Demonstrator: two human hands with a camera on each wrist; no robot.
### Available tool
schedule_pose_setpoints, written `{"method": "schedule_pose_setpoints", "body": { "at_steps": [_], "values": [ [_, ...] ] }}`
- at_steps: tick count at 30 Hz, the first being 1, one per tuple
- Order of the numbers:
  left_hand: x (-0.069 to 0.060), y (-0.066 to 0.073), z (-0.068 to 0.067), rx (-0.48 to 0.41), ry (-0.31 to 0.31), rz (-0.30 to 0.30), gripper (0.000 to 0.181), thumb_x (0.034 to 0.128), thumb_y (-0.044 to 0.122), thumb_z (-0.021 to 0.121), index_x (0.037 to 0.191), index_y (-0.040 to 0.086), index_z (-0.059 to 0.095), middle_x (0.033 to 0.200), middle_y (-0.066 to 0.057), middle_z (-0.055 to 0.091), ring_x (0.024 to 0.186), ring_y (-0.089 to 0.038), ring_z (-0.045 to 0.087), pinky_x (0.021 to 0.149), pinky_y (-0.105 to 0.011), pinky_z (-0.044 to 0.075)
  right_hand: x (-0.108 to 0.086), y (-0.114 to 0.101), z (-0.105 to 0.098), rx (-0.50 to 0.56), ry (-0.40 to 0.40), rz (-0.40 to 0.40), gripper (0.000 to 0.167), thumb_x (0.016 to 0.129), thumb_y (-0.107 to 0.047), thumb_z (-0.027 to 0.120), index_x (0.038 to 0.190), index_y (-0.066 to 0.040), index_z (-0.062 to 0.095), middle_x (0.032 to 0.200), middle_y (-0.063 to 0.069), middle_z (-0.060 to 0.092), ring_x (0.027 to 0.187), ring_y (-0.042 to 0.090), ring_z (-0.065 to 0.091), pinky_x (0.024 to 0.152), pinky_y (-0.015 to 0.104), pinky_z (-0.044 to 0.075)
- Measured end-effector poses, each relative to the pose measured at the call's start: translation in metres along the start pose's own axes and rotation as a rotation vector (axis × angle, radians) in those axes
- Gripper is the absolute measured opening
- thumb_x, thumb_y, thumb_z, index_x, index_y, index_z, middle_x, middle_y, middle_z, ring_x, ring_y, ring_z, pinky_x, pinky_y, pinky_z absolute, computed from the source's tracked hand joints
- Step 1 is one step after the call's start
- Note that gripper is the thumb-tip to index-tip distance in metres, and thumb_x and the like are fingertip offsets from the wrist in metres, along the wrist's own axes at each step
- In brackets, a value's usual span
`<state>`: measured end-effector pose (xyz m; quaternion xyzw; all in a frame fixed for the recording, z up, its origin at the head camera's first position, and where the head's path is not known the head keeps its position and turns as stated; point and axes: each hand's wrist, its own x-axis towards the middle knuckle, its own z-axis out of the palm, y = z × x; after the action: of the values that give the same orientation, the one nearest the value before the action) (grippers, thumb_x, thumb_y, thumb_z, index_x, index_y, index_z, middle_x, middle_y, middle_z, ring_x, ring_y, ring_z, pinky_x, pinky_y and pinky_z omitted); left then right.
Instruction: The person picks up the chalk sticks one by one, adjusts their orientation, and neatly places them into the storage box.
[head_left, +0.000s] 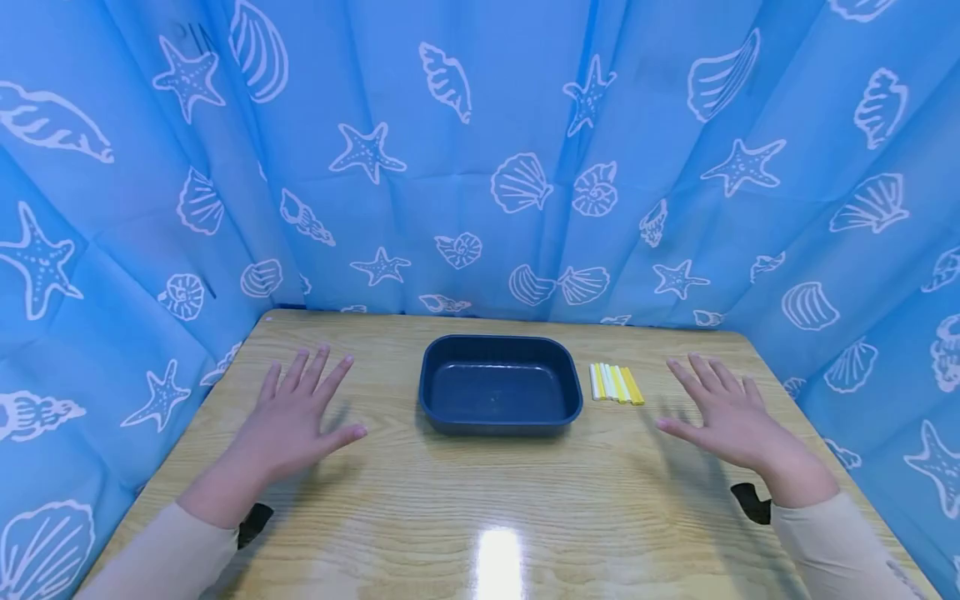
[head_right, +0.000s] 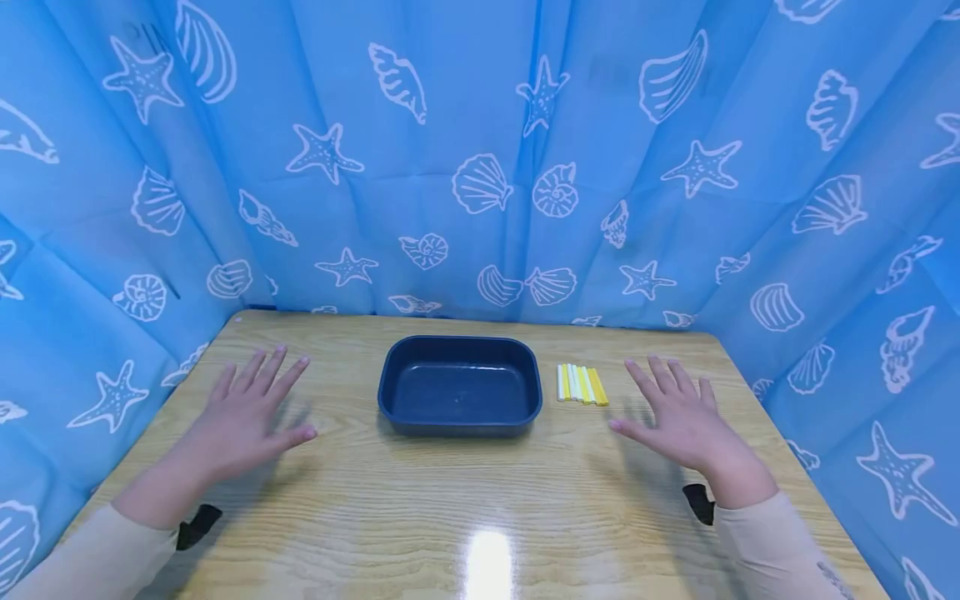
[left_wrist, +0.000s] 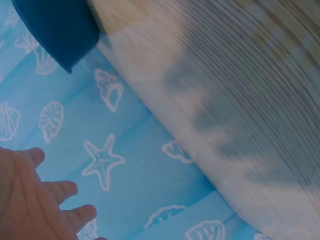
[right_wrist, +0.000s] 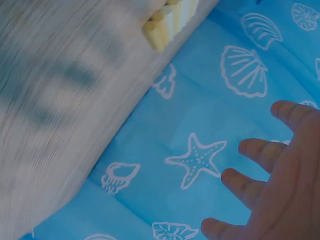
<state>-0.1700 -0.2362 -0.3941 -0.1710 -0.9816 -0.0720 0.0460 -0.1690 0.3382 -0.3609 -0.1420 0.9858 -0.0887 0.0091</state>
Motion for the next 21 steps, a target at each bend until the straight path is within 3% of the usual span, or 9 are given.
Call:
{"method": "schedule_pose_setpoints", "body": {
  "at_steps": [11, 21],
  "values": [
    [0.002, 0.023, 0.006, -0.04, 0.037, 0.044, 0.094, 0.0913, 0.069, 0.055, 0.161, 0.014, 0.023, 0.164, -0.023, 0.015, 0.149, -0.048, 0.013, 0.115, -0.069, 0.009, 0.012, -0.023, 0.007, 0.092, 0.025, -0.015, 0.096, 0.094, -0.058, 0.06, 0.162, -0.008, 0.014, 0.162, 0.03, 0.011, 0.145, 0.056, 0.007, 0.107, 0.079, 0.002],
    [0.012, 0.037, 0.011, -0.08, 0.023, 0.048, 0.091, 0.0933, 0.067, 0.054, 0.162, 0.017, 0.021, 0.165, -0.02, 0.017, 0.149, -0.045, 0.017, 0.116, -0.069, 0.01, 0.018, -0.037, 0.008, 0.131, 0.027, -0.029, 0.096, 0.095, -0.058, 0.06, 0.161, -0.005, 0.015, 0.162, 0.029, 0.016, 0.146, 0.054, 0.008, 0.109, 0.076, 0.004]
  ]
}}
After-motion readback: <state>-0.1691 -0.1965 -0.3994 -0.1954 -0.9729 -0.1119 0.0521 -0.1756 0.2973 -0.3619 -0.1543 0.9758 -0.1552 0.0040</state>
